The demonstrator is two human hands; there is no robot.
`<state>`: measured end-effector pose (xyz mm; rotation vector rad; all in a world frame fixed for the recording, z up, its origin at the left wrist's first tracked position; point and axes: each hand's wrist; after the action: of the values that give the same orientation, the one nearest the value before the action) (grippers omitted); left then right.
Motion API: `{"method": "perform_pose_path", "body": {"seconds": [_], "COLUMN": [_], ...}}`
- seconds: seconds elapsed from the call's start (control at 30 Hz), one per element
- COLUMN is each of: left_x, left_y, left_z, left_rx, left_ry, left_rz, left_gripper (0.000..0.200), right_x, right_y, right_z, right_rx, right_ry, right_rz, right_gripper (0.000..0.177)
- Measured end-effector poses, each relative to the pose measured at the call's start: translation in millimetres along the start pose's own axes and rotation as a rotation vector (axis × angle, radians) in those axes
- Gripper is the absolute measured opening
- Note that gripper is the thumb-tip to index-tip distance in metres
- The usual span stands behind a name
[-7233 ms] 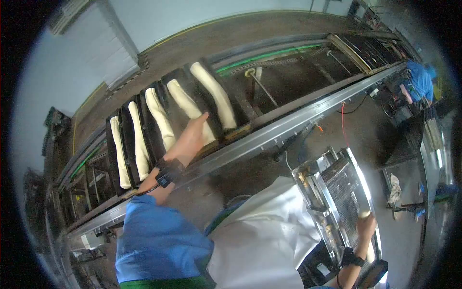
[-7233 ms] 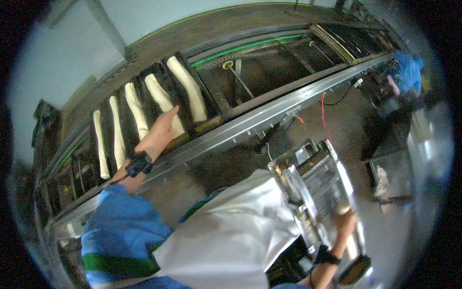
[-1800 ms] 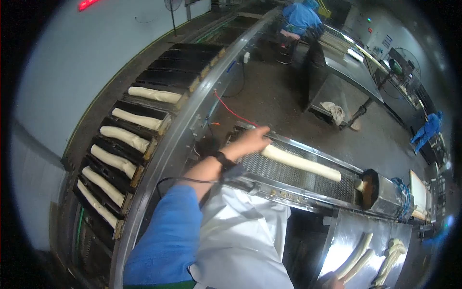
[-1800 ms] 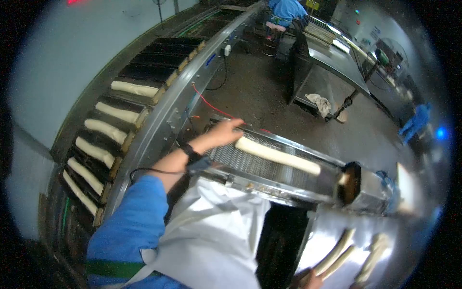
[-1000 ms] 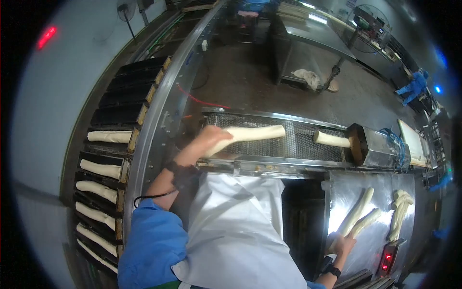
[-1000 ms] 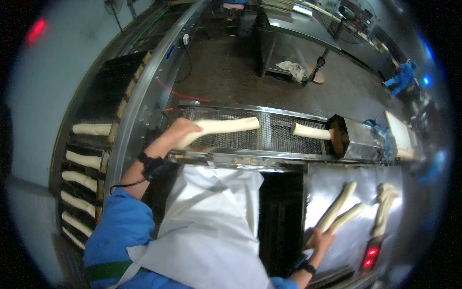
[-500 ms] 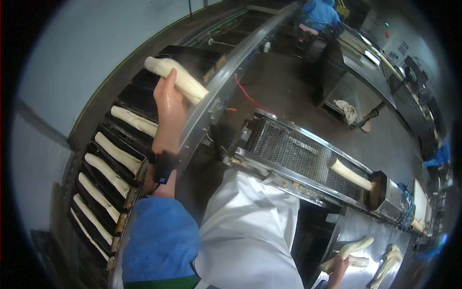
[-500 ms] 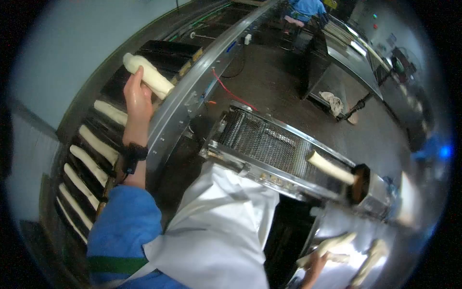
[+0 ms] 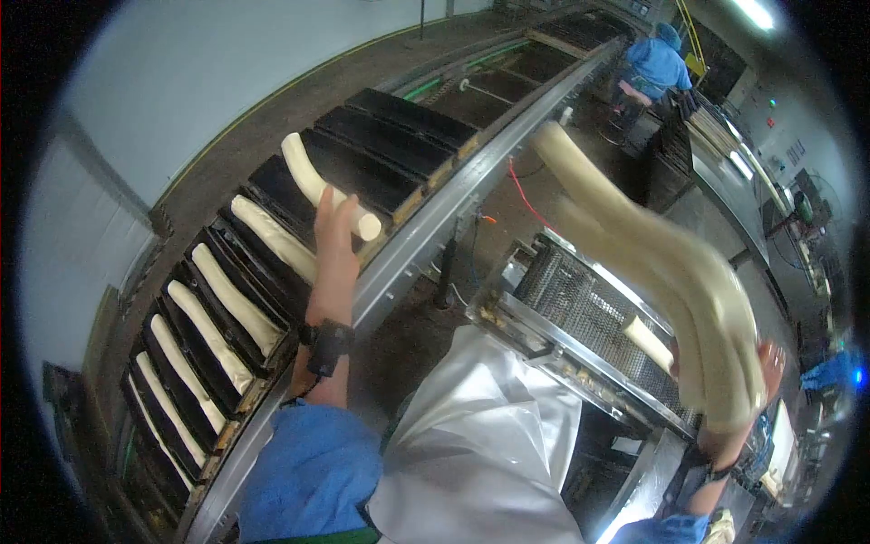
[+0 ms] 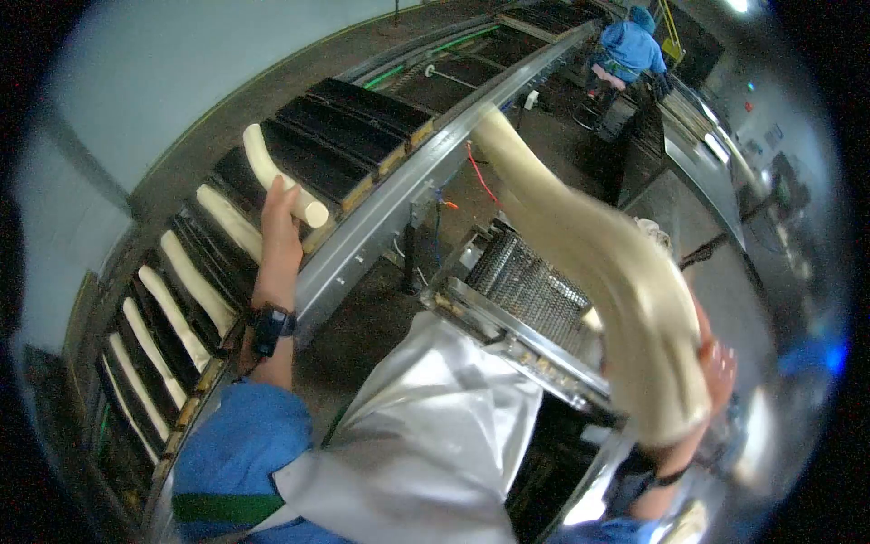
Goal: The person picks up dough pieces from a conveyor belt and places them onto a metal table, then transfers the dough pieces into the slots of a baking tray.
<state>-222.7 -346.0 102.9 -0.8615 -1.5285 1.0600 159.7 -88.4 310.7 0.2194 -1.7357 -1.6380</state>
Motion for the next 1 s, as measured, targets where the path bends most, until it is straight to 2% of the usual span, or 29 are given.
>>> {"method": "perform_pose_path", "body": {"seconds": [0.03, 0.1, 0.13, 0.17, 0.2, 0.27, 0.4, 0.47, 0.5, 0.53, 0.57, 0.63, 0.67, 0.7, 0.73, 0.77, 0.8, 0.83, 0.87, 0.9, 0.93, 0.97, 1.0], "left_x": [-2.7, -18.3, -26.6, -20.1, -25.5, -35.6, -53.7, -68.2, -73.4, -79.0, -85.0, -99.7, -104.7, -107.0, -108.2, -94.6, -84.0, -78.7, -71.0, -62.6, -54.7, -50.4, -47.5], "left_y": [1.4, 15.3, 21.5, -4.2, 0.2, 8.4, 21.8, 24.6, 23.7, 21.3, 19.1, 23.8, 27.6, 29.3, 32.2, 18.6, 10.6, 11.0, 12.3, 13.7, 15.1, 22.2, 30.8], "left_z": [4.2, 13.9, 13.2, -10.2, -7.8, -0.9, 8.7, 18.9, 19.5, 17.5, 14.7, 12.0, 8.1, 5.7, 0.6, -17.2, -28.4, -29.8, -29.3, -28.0, -24.9, -21.8, -15.9], "left_rx": [-0.104, -0.064, -0.037, -0.105, -0.104, -0.080, -0.092, -0.102, -0.102, -0.112, -0.122, -0.130, -0.008, 0.118, 0.117, 0.181, 0.244, 0.197, 0.197, 0.130, 0.067, 0.025, 0.026], "left_ry": [-0.033, -0.066, -0.090, -0.206, -0.219, -0.175, -0.293, -0.309, -0.317, -0.323, -0.330, -0.346, -0.318, -0.286, -0.290, -0.249, -0.206, -0.121, -0.125, -0.063, 0.001, 0.026, 0.029], "left_rz": [0.015, 0.038, 0.067, 0.200, 0.198, 0.145, 0.256, 0.258, 0.258, 0.305, 0.352, 0.397, 0.406, 0.416, 0.419, 0.405, 0.388, 0.263, 0.258, 0.210, 0.162, 0.114, 0.112], "left_gripper": [0.075, 0.075, 0.076, 0.077, 0.077, 0.079, 0.083, 0.083, 0.083, 0.078, 0.073, 0.069, 0.064, 0.059, 0.059, 0.056, 0.052, 0.049, 0.049, 0.049, 0.049, 0.050, 0.050], "right_x": [33.9, 92.2, 89.5, 105.1, 110.0, 93.7, 20.8, -57.9, -88.4, -108.5, -117.8, -127.6, -120.3, -112.4, -106.0, -99.2, -95.0, -90.3, -84.0, -84.2, -84.1, -48.1, -30.4], "right_y": [-7.7, -29.5, -36.5, -45.3, -64.3, -96.4, -175.9, -239.3, -257.2, -270.9, -283.1, -301.5, -303.2, -304.8, -306.0, -307.4, -305.7, -301.3, -295.0, -279.5, -263.8, -216.8, -190.3], "right_z": [14.2, 39.1, 67.3, 70.7, 75.2, 94.1, 130.6, 162.3, 170.1, 170.3, 161.3, 149.3, 150.6, 153.4, 153.6, 152.0, 152.0, 154.6, 160.1, 176.7, 187.9, 175.6, 167.0], "right_rx": [0.027, 0.080, 0.097, 0.078, 0.090, 0.086, 0.093, -0.259, -0.146, -0.031, -0.035, -0.258, -0.265, -0.269, -0.264, -0.256, -0.251, -0.259, -0.268, -0.240, -0.353, -0.224, -0.189], "right_ry": [0.145, 0.397, 0.539, 0.518, 0.502, 0.529, 0.365, 0.245, 0.222, 0.198, 0.209, 0.012, 0.021, 0.125, 0.233, 0.284, 0.287, 0.165, 0.051, 0.082, 0.027, -0.013, -0.098], "right_rz": [0.036, 0.068, -0.102, -0.150, -0.018, -0.079, -0.657, -1.439, -1.585, -1.727, -1.726, -1.924, -1.922, -2.012, -2.104, -2.080, -2.083, -1.922, -1.756, -1.545, -1.319, -1.125, -0.847], "right_gripper": [0.081, 0.083, 0.097, 0.100, 0.092, 0.077, 0.061, 0.055, 0.055, 0.056, 0.056, 0.056, 0.056, 0.053, 0.050, 0.042, 0.042, 0.044, 0.048, 0.045, 0.039, 0.035, 0.034]}}
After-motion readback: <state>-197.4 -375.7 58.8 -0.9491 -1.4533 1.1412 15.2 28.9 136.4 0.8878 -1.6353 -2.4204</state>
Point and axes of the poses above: each hand's wrist, its own z-axis towards the middle knuckle, its own x-axis out of the palm, y = z × x, and after that the axes turned 15 degrees about -y, right-handed
